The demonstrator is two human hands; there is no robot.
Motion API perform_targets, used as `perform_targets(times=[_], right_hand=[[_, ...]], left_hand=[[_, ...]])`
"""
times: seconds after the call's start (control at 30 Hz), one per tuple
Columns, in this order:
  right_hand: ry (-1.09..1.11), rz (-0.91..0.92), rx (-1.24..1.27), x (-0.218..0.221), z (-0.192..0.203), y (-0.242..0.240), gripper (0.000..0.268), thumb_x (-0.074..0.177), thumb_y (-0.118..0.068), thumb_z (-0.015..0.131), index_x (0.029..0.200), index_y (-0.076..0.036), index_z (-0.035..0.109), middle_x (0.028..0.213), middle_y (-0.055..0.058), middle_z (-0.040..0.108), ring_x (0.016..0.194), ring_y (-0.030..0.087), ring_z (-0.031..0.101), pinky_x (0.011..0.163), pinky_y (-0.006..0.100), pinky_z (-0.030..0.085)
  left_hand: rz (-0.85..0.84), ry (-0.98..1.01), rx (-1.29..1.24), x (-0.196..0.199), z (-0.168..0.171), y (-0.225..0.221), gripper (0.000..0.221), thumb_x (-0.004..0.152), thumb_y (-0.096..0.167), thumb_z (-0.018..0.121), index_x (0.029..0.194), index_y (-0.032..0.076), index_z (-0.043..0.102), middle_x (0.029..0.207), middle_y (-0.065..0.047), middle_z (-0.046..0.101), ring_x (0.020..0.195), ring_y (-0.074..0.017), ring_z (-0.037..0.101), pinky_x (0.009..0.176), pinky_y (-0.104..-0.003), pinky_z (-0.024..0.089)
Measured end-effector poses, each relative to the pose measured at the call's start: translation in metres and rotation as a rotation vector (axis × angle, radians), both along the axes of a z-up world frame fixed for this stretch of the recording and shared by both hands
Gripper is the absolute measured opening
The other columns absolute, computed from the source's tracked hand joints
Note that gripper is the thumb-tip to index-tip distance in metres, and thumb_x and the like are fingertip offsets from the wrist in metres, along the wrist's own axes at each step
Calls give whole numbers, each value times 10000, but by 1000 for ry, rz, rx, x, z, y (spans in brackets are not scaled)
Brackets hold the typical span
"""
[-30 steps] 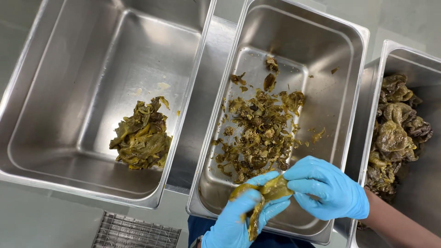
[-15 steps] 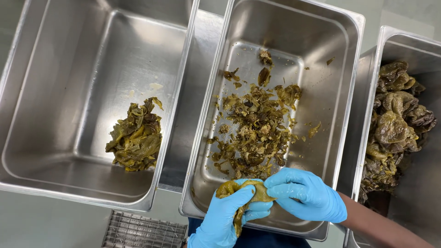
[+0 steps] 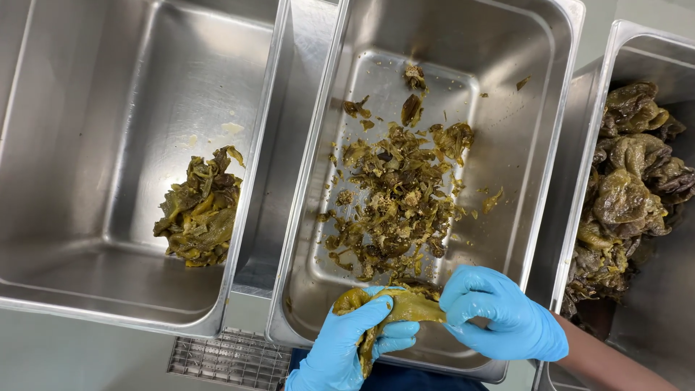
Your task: The person, wearing blue gloves, cleans pieces of a gelatinous seafood product over stainless steel trays. They hold each piece by hand, tear off and discard unwanted debris into the middle tray, and place the cleaned pieces into the tray on the left, working through the pieces one at a time.
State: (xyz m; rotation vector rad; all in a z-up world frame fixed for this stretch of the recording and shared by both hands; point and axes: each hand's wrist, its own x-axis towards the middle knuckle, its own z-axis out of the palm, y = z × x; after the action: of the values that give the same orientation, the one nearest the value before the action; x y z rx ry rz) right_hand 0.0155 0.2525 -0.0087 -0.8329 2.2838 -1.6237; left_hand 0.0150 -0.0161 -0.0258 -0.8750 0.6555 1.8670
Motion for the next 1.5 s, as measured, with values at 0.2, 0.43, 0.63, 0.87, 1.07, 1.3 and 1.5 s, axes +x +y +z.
perform_targets(times=[0.2,0.43,0.63,0.87,1.07,1.3,1.5], right_hand=[[-139,-47,-24,-3,18,5,195,811,31,767,901,-113,672,928,27,654,830,178,666,684,319,548],[-438,-113,-94,-25,73,-5,161,902,-49,755,869,-53,597,929,99,635,851,254,588,735,360,507],[77,-143,659,-31,13,-28,497,788,-185,721,1266,-74,642,1226,189,676,1048,403,690,905,382,530],[237,17,377,-31,16,-61,491,798,-34,726,1271,-95,607,1212,131,680,1055,333,716,881,380,592],[336,102,270,-31,-19,-45,463,763,-5,731,1201,-72,595,1218,132,637,1041,315,677,845,399,586],[-665,-154,-427,27,-33,-51,522,745,201,493,1189,-64,564,1255,148,530,1151,270,585,1040,380,508],[-304,-323,-516,24,-24,-65,510,834,178,693,1207,-87,468,1385,149,466,1293,272,567,1084,409,543]], left_hand=[[32,24,1,-1,-7,-5,375,961,180,624,1263,-39,656,1047,-198,748,884,-297,777,760,-456,668],[184,187,133,-11,3,-17,539,962,248,546,1396,-72,551,1298,-252,685,1108,-393,729,976,-490,598],[141,178,140,-15,4,-19,574,900,83,565,1445,-82,493,1358,-250,644,1238,-369,680,1064,-484,570],[160,101,122,-13,0,-16,613,815,-36,562,1425,-74,513,1268,-180,705,1156,-317,716,1024,-469,600],[51,117,7,8,-22,-22,505,845,3,608,1348,-45,620,1063,-129,744,922,-196,724,870,-380,623],[82,120,63,18,-31,-26,357,977,-7,703,1270,-145,552,1028,-165,661,903,-213,680,813,-363,592],[-6,-68,238,-2,3,-15,442,837,123,602,1258,-11,618,1013,-213,739,805,-268,752,727,-409,653]])
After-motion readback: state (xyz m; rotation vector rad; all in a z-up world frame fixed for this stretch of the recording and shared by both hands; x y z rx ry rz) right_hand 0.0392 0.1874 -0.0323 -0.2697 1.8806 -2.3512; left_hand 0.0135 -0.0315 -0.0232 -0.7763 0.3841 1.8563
